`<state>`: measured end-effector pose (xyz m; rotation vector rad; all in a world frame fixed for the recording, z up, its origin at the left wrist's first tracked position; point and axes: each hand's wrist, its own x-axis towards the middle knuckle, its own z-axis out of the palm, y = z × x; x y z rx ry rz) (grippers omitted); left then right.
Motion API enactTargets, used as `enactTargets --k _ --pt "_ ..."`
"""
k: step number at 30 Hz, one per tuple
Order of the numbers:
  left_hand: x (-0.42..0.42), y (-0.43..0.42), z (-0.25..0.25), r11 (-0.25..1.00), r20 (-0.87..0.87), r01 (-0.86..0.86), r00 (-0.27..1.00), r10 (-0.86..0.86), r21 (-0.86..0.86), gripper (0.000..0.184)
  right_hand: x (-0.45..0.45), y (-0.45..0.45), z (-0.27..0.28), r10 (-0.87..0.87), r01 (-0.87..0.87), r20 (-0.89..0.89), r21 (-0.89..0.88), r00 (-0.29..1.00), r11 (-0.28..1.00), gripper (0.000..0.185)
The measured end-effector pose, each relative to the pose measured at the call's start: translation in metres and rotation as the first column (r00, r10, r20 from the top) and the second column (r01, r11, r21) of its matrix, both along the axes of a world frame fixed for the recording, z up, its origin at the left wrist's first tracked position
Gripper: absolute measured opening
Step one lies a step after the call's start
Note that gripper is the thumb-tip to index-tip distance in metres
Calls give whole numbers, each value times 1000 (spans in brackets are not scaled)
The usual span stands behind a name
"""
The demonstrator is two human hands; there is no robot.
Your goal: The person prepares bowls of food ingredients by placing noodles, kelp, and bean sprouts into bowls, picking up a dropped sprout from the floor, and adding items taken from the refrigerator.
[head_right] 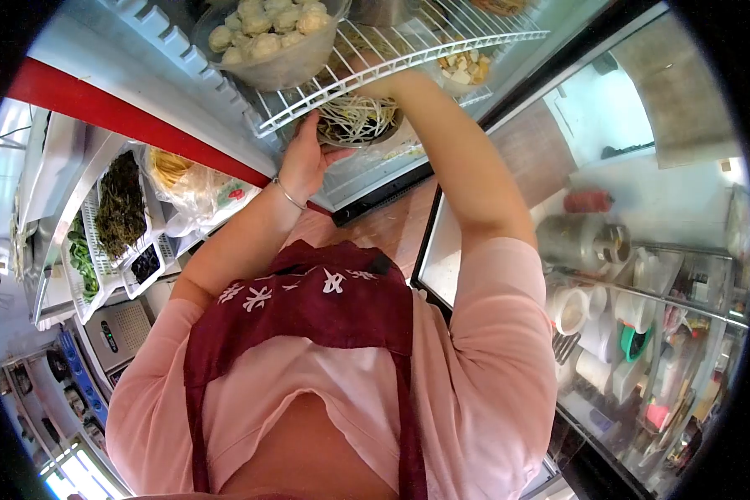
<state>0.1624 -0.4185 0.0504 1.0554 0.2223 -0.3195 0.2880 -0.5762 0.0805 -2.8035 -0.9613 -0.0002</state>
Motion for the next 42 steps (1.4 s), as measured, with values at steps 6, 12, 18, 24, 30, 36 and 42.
enactTargets --k 6,12,18,24,30,36,42 --pt "-6 -2 7 997 18 -82 997 82 0 35 -56 18 5 127 -160 188 177 974 971 22" --pt "-7 1 -7 996 59 -46 997 51 -79 35 -67 4 12 13 -34 94 227 995 973 26" --pt "-24 4 -6 993 52 -22 998 28 -116 42 -72 -13 11 -127 115 11 354 992 928 24" --pt "-37 13 -5 995 69 46 997 -40 -90 42 -105 -2 14 -312 141 135 680 940 720 19" --pt "-59 26 4 981 24 116 993 -113 -156 38 -158 10 30 -245 291 -185 796 952 530 24" --pt "-72 45 -14 939 11 197 979 -202 -281 51 -180 23 54 -107 130 -76 695 991 707 30" --pt "-107 77 10 952 -43 291 954 -296 -98 45 -208 27 73 83 43 -135 730 987 683 20"
